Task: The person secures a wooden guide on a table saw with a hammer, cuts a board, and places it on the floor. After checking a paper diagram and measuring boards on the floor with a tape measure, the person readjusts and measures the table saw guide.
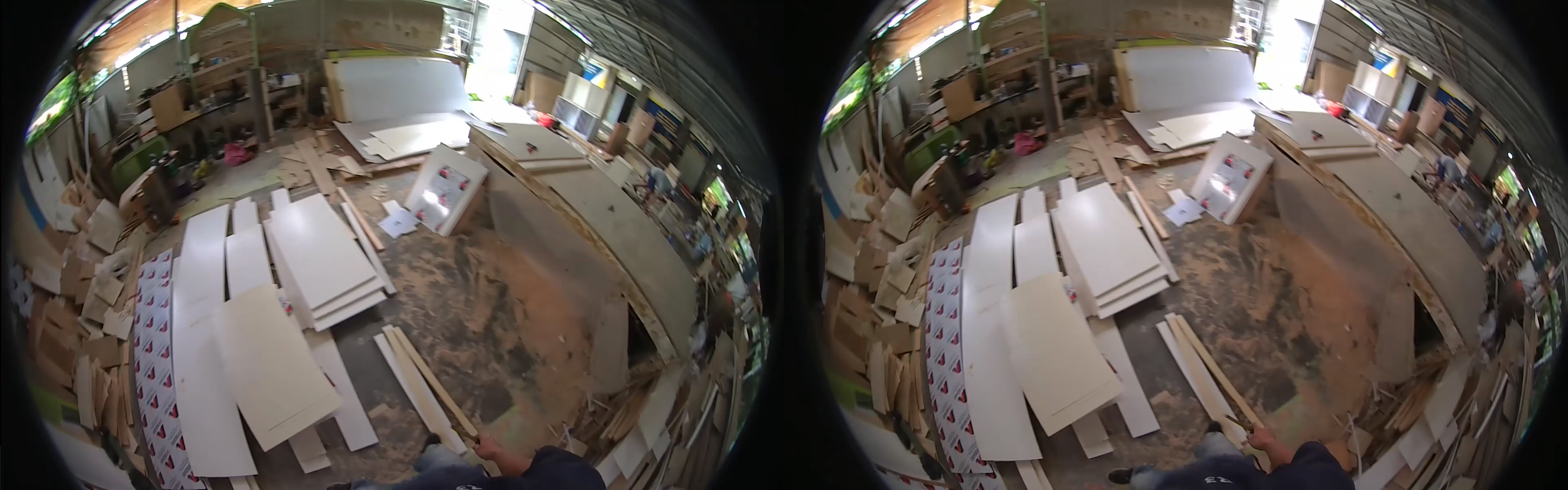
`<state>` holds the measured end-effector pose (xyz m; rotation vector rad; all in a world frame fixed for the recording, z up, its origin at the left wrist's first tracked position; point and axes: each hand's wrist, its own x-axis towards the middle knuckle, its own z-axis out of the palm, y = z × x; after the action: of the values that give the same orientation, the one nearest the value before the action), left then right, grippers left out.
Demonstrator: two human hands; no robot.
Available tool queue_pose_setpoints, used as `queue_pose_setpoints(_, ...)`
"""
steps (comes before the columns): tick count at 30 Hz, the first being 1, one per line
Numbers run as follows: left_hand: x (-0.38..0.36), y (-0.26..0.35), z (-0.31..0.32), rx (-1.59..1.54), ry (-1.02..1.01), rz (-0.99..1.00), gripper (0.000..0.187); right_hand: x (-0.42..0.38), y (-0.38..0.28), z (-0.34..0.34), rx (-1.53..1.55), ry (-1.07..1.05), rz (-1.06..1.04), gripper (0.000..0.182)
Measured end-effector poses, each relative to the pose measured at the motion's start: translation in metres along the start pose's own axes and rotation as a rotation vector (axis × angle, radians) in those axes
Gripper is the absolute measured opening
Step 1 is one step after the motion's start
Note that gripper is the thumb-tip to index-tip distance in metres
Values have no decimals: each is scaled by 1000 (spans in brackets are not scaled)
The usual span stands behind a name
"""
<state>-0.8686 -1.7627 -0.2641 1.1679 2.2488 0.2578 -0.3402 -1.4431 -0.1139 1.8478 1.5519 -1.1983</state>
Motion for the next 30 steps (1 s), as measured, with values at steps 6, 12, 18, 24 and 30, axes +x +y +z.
queue_pose_setpoints(6, 85, 187, -21, -917, -24, -561, 26, 11, 120, -9, 222, 112, 296, 60)
queue_pose_setpoints(12, 134, 287, -14, -770, -160, -198, 42, 59, 128, -13, 237, 260, 317, 66)
queue_pose_setpoints(18, 190, 287, -1, -88, -300, 260, 29, 121, 60, -112, 572, -120, 275, 70)
queue_pose_setpoints(24, 286, 385, -48, -37, -382, 16, 27, 201, 34, -214, 394, 277, 110, 61)
queue_pose_setpoints(30, 478, 488, -37, -366, -245, -88, 27, 190, 27, -311, 554, 421, 333, 58)
